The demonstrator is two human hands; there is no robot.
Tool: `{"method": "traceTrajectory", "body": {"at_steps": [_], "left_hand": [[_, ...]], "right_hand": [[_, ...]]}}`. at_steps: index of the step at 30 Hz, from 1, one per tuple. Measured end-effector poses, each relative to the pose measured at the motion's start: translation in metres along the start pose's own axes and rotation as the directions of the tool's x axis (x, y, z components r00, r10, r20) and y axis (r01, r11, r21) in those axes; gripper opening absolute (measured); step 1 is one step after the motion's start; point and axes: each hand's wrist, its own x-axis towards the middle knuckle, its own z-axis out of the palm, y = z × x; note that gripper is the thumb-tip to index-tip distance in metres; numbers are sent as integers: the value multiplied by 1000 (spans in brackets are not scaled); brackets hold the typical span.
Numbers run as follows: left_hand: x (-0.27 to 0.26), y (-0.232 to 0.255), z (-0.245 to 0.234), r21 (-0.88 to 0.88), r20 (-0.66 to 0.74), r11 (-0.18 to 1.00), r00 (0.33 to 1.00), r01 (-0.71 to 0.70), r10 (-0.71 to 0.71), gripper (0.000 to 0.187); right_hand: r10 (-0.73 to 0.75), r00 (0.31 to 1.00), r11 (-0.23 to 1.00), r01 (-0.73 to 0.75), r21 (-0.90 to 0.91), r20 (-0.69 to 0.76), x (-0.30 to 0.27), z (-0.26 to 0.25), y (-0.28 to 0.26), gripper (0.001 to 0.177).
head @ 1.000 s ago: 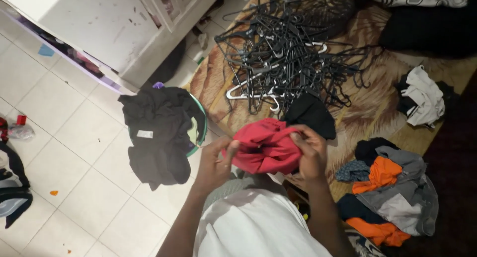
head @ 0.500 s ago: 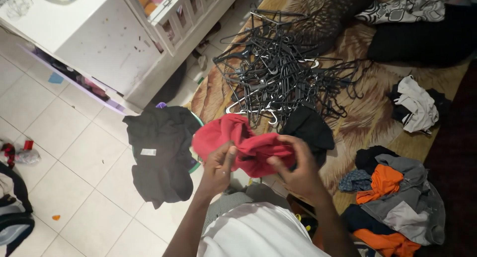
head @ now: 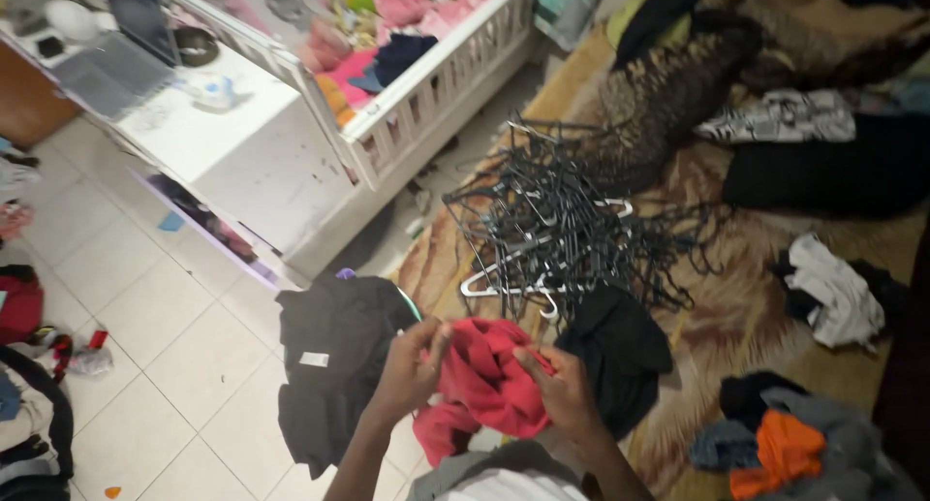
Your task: Hanging several garments including shorts and tops onto hangers and placing them in a closet.
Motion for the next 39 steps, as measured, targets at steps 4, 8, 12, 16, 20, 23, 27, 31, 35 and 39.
{"method": "traceTrajectory", "body": {"at_steps": [4,8,12,16,20,23,27,31,35,39], "left_hand": [[-7,15,8,168,20,986,1000,3,-7,21],[-29,4,39,-46,114,996,991,-72,77,10],[-35,-44,75,-349,337,924,941,154,-30,21],[-20,-80,95,-275,438,922,889,272,-132,16],[-18,-104,116,58,650,981,739,183,-177,28],[-25,-106,120,156,658,980,728,120,-194,29],[-31,-101,122,272,565,961,800,49,-201,23],[-18,-88,121,348,499,937,846,2,-187,21],[-6,-9,87,418,377,906,919,-59,-114,14],[-4,39,38,268,-13,957,993,-113,121,37]], "right_hand": [[-27,994,995,17,101,104,15,1,53,31],[-60,997,976,47,210,55,22,14,90,29],[-82,994,923,49,381,72,11,19,60,25],[8,995,947,-38,319,95,3,10,31,24],[-90,985,993,78,86,147,-4,13,45,20],[-164,950,977,119,177,265,-13,15,36,17],[-84,980,994,70,82,181,-11,5,36,16],[-95,995,976,95,196,-12,16,-26,47,19],[-67,965,980,16,-201,-252,34,-55,47,25],[-39,918,885,-152,-439,-395,38,-77,86,28]]}}
